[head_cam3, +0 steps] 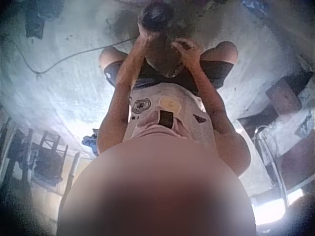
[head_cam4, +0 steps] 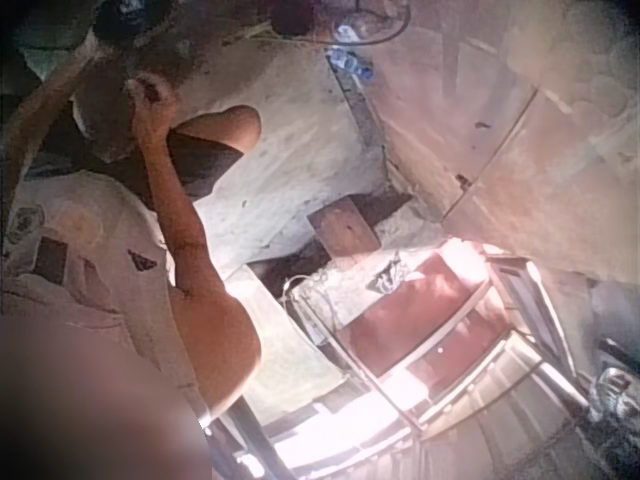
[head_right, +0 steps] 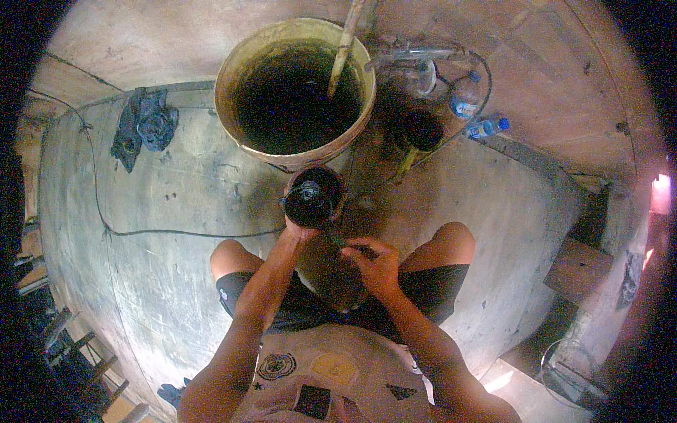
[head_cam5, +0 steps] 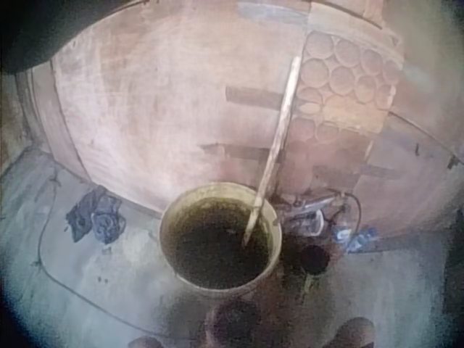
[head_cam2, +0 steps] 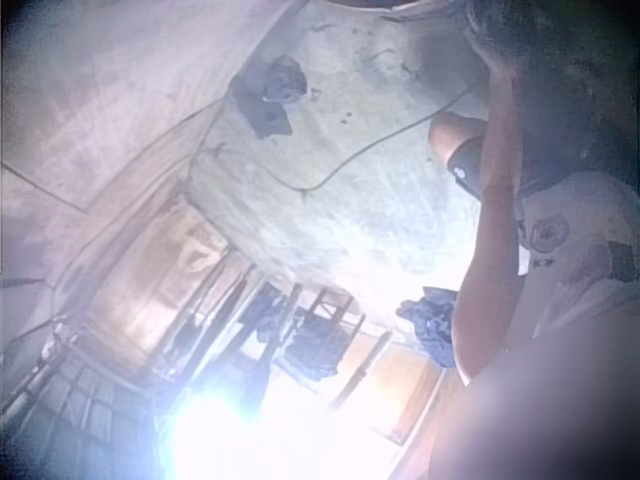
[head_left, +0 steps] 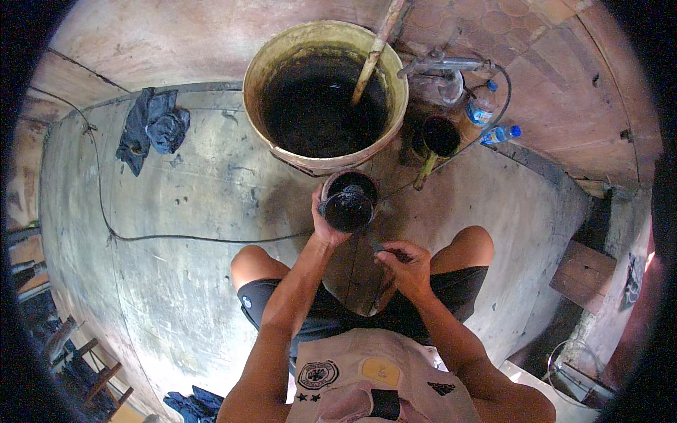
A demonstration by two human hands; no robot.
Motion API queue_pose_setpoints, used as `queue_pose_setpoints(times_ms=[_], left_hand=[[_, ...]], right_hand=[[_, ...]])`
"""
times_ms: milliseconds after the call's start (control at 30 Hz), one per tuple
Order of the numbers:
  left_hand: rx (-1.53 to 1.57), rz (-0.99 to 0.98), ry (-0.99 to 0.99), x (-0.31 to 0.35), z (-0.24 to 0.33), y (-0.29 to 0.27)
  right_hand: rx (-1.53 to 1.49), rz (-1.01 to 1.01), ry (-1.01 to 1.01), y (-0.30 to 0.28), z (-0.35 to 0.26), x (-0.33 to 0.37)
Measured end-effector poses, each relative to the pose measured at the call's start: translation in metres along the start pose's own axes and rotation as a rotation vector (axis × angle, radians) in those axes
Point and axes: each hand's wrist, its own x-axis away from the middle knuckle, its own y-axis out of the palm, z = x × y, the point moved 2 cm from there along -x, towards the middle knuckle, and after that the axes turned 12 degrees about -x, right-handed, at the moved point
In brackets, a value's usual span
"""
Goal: The person repeatedly places denim shorts on a mannequin, sprays them with a handheld spray gun, removes them, and refills the spray gun from a bucket. The cycle continues with multiple pairs of shorts.
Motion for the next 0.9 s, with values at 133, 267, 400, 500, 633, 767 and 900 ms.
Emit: queue_pose_setpoints(times_ms=[133,267,400,500,633,767,900], left_hand=[[-0.032,0.029,-0.058,-0.002,0.0,-0.005],[-0.144,-0.027,0.05,0.0,0.0,-0.009],[-0.054,0.077,0.003,0.003,-0.004,-0.014],[-0.028,0.164,-0.04,0.004,-0.005,-0.019],[0.013,0.181,-0.084,0.006,-0.007,-0.024],[0.044,0.103,-0.128,0.007,-0.009,-0.025],[0.061,0.285,-0.133,0.006,-0.014,-0.028]], right_hand=[[-0.032,-0.02,0.028,-0.003,0.0,0.001],[0.029,-0.031,-0.036,-0.004,0.005,0.002],[0.077,-0.023,-0.046,-0.005,0.009,0.003],[-0.096,0.006,-0.003,-0.01,0.003,0.004],[-0.288,0.143,0.101,-0.032,-0.009,-0.005],[-0.563,0.296,0.066,-0.076,-0.01,-0.046],[-0.41,0.442,-0.044,-0.136,0.017,-0.137]])
